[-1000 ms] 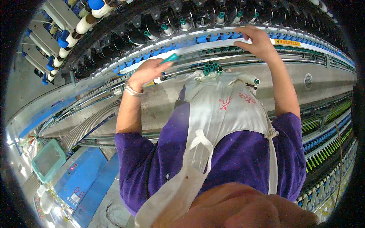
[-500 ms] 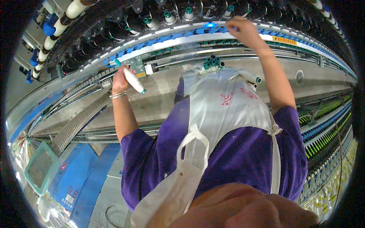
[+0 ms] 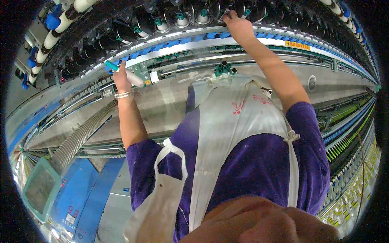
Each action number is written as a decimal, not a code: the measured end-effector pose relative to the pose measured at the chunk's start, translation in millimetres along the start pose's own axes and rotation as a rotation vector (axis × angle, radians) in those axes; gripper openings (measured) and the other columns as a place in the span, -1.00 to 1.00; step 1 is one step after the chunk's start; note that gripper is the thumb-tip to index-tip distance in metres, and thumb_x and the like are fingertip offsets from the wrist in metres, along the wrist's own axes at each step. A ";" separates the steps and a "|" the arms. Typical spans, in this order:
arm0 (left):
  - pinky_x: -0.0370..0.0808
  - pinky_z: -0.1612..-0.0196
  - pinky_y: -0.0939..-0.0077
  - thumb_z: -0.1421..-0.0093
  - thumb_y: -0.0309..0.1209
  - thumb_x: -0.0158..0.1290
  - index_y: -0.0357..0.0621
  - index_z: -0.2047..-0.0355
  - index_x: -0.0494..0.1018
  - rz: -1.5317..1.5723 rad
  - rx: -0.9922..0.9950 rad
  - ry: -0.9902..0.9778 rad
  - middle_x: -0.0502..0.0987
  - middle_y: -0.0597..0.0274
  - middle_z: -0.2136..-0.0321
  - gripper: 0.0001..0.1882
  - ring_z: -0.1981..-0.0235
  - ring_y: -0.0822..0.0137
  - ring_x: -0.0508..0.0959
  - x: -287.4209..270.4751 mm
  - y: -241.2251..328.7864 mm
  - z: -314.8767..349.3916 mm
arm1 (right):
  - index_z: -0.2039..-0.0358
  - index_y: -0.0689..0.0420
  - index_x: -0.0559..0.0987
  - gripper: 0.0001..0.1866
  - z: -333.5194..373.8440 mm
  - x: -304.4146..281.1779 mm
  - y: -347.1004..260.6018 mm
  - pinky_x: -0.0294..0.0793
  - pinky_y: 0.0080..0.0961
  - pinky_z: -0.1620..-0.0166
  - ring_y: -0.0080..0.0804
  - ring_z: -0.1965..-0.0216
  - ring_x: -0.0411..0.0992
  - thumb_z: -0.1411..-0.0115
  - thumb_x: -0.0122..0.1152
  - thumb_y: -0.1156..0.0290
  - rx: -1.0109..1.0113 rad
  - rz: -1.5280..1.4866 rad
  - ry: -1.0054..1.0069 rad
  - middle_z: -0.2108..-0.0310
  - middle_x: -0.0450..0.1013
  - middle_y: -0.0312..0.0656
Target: The person threads yarn onto spools on a textile machine, using a small tool to guide the thread and securing it in place. The person moves along the machine, repeating the threading process on multiple spools.
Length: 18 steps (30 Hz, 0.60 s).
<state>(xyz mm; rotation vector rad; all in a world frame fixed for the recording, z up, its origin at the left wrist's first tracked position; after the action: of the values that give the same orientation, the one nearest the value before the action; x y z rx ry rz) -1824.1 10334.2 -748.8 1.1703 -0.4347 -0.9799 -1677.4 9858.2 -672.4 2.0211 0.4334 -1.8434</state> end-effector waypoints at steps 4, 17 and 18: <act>0.44 0.31 0.45 -0.17 -0.03 0.10 -0.38 0.30 0.49 -0.156 -0.113 0.225 0.52 0.15 0.46 -0.49 0.38 0.36 0.49 13.3 7.0 17.6 | 0.22 0.01 0.55 -0.77 3.8 -13.9 -4.7 0.56 -0.28 0.36 -0.15 0.34 0.53 -0.08 0.06 0.41 -0.005 0.008 0.024 0.19 0.48 -0.14; 0.50 0.18 0.37 0.04 -0.32 0.29 -0.12 0.28 0.52 -0.318 1.256 -0.373 0.50 0.09 0.17 -0.69 0.21 0.11 0.55 304.4 146.3 194.6 | 0.79 0.23 0.42 -0.44 17.2 -224.3 60.7 0.25 -0.43 0.55 -0.40 0.69 0.30 -0.27 0.01 0.12 0.130 -0.567 0.396 0.79 0.29 -0.19; 0.50 0.20 0.37 0.04 -0.29 0.30 -0.15 0.28 0.50 -0.359 1.293 -0.340 0.50 0.06 0.18 -0.66 0.21 0.10 0.55 313.2 151.0 192.4 | 0.78 0.24 0.43 -0.43 18.5 -229.5 62.9 0.25 -0.48 0.55 -0.45 0.69 0.29 -0.28 0.00 0.10 0.181 -0.796 0.378 0.79 0.29 -0.21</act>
<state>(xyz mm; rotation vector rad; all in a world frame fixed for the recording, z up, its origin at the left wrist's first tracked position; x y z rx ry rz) -1735.7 9976.7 -599.3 2.2927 -1.2705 -1.2283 -1686.9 9798.8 -441.4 2.5654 1.3884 -1.9265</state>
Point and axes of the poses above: each hand's wrist, its own z-axis away from the middle knuckle, its own x-axis out of the palm, y = z × x, the point moved 4 cm from there along -z, towards the middle knuckle
